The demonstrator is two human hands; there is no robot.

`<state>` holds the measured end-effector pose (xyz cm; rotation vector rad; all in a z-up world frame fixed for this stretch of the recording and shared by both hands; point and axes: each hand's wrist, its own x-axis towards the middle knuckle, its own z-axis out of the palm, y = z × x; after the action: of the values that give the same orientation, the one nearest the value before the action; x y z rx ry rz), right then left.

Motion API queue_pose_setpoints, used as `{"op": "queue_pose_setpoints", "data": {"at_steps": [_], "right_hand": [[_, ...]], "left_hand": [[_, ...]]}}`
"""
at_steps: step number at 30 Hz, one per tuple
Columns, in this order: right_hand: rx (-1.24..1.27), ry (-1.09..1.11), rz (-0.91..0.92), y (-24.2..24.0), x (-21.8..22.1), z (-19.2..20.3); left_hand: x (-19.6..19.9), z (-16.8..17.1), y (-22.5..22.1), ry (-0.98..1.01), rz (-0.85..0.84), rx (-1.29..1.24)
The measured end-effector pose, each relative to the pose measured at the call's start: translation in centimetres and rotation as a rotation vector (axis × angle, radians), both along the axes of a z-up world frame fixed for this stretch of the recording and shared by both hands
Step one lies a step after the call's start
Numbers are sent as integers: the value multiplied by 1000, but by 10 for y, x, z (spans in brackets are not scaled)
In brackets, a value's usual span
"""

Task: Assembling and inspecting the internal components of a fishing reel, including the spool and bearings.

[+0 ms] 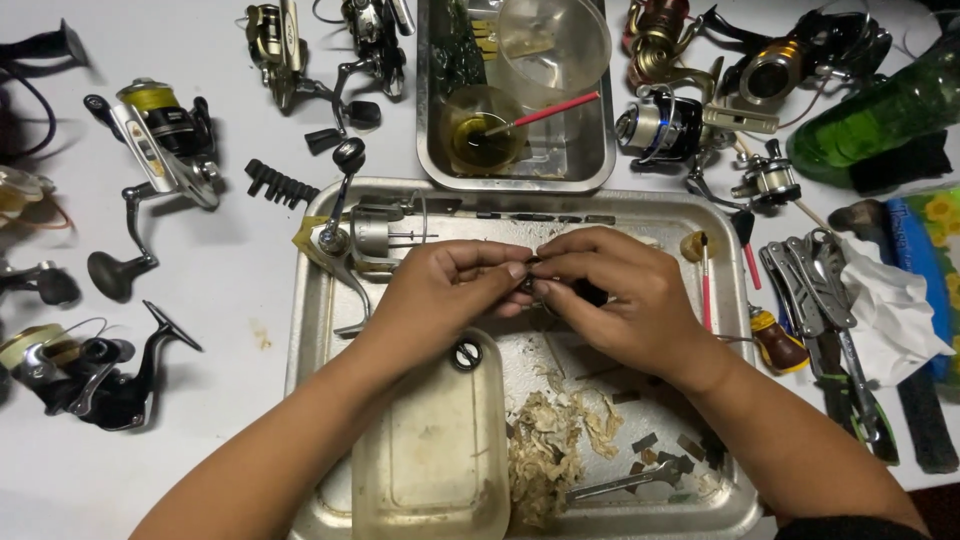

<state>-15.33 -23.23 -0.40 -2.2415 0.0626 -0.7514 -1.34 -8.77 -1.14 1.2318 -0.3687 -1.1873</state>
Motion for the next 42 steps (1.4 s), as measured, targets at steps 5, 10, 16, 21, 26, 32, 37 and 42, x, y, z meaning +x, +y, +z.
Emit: {"op": "queue_pose_setpoints", "data": {"at_steps": [5,10,16,21,26,32,37,42], "right_hand": [[246,96,2,-10,-2,-9],[708,191,-55,-22,-6,-24],[881,155,-157,-30,-13,-5],[613,269,-188,-31,-22,18],[381,421,-225,-28,-36,31],[247,547,-346,-40,-57,25],[282,617,-293,-30,-69,19],[214,552,-171,-27,-62,25]], "left_hand": [[0,-3,0,0,-7,25],[1,0,1,0,10,53],[4,0,2,7,31,37],[5,0,5,10,35,18],[7,-2,6,-34,34,-12],[9,-7,4,-80,41,-32],[10,-4,5,-111,73,-55],[15,2,6,-166,133,-108]]}}
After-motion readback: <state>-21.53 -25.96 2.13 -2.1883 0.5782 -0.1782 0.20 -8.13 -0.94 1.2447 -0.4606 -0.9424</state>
